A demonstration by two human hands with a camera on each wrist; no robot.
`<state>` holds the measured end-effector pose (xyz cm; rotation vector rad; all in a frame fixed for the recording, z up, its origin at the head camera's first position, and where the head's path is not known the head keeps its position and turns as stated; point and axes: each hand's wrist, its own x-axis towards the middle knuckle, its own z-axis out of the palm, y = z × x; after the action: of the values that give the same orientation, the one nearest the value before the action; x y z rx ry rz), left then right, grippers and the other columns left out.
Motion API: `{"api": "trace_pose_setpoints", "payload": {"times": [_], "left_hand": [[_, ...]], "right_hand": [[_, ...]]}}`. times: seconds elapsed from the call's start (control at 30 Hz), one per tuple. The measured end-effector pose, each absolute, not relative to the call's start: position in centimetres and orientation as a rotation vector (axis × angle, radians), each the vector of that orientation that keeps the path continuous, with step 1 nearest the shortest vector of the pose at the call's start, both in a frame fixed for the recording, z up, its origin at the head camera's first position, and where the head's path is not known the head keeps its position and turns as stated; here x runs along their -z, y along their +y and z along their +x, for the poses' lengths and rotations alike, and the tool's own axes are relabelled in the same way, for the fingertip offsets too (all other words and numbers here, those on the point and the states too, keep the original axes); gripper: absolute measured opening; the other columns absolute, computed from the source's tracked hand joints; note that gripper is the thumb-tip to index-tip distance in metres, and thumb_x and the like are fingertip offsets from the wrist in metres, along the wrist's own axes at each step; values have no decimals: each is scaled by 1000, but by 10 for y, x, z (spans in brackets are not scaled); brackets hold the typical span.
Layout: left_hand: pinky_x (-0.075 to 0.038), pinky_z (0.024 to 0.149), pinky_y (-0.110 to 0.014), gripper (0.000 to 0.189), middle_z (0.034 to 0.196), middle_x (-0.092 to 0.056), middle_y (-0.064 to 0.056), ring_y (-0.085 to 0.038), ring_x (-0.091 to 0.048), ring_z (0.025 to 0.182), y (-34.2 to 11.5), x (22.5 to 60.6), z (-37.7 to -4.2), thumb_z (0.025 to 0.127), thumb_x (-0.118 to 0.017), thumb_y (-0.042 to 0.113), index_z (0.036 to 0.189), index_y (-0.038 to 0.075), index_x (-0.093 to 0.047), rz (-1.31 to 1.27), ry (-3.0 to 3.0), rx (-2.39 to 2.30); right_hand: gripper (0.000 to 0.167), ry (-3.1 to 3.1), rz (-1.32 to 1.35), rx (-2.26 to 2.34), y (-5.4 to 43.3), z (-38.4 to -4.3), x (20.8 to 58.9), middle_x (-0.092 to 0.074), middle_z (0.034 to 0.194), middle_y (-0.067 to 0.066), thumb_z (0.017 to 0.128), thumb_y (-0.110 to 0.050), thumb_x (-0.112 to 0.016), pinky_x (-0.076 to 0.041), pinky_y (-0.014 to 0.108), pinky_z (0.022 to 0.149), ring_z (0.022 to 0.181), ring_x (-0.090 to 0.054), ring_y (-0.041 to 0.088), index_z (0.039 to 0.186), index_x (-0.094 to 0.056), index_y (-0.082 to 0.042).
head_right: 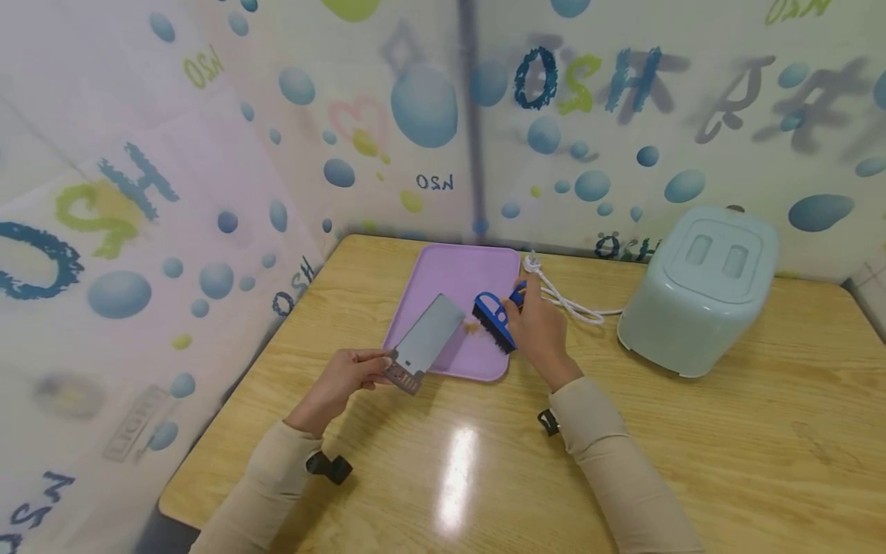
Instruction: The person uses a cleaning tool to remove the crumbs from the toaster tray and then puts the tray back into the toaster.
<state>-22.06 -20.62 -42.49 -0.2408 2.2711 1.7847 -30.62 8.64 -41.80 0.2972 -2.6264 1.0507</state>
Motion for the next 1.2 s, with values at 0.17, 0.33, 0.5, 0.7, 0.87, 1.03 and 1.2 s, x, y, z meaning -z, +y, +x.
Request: {"api": "trace_pose_setpoints", "payload": {"times": [0.17,0.33,0.5,0.7,0.87,1.03,1.2], "left_hand": [[-47,64,-24,36,80,-74,2,-2,-68,67,-206,425,-220,95,-58,13,126,-4,-61,-235,2260,-1804],[-46,62,-22,36,77,-73,4,-2,-68,66,-205,426,-221,95,-57,11,127,-5,-60,-217,2244,-1823],[-45,60,-20,37,77,-73,5,-2,-68,66,-202,424,-220,95,-57,11,127,-6,-59,-212,2224,-1842],[-46,60,-19,37,77,-72,6,-3,-68,67,-197,422,-219,96,-57,11,128,-6,-59,-230,2189,-1869],[-45,60,-18,38,77,-72,6,-3,-68,67,-195,423,-219,95,-58,11,128,-7,-58,-215,2186,-1894],[-45,60,-18,38,76,-72,7,-2,-67,67,-194,422,-218,95,-58,11,128,-8,-57,-216,2179,-1896],[-46,62,-19,39,75,-70,9,-1,-66,67,-193,421,-215,96,-57,12,129,-8,-57,-210,2172,-1884]], "right_hand": [[33,-2612,259,-1083,89,-306,416,-65,78,20,96,-21,-61,-34,28,45,55,-56,24,116,-44,-2],[35,-2567,170,-1192,100,-306,413,-67,81,21,96,-24,-59,-39,30,51,65,-61,29,119,-44,-3],[36,-2520,86,-1297,111,-305,415,-67,84,21,97,-28,-58,-42,31,55,71,-63,30,118,-43,-4],[37,-2435,24,-1481,120,-303,419,-67,90,23,96,-25,-58,-46,23,54,65,-60,10,119,-41,-2],[36,-2350,28,-1642,124,-303,424,-67,95,29,96,-19,-58,-51,18,58,60,-59,-5,118,-38,2],[36,-2335,20,-1702,129,-301,430,-65,94,31,97,-18,-58,-52,24,56,57,-59,-6,118,-37,2],[37,-2335,-21,-1729,134,-299,433,-67,86,22,96,-24,-59,-48,21,52,55,-60,-7,117,-38,-1]]}}
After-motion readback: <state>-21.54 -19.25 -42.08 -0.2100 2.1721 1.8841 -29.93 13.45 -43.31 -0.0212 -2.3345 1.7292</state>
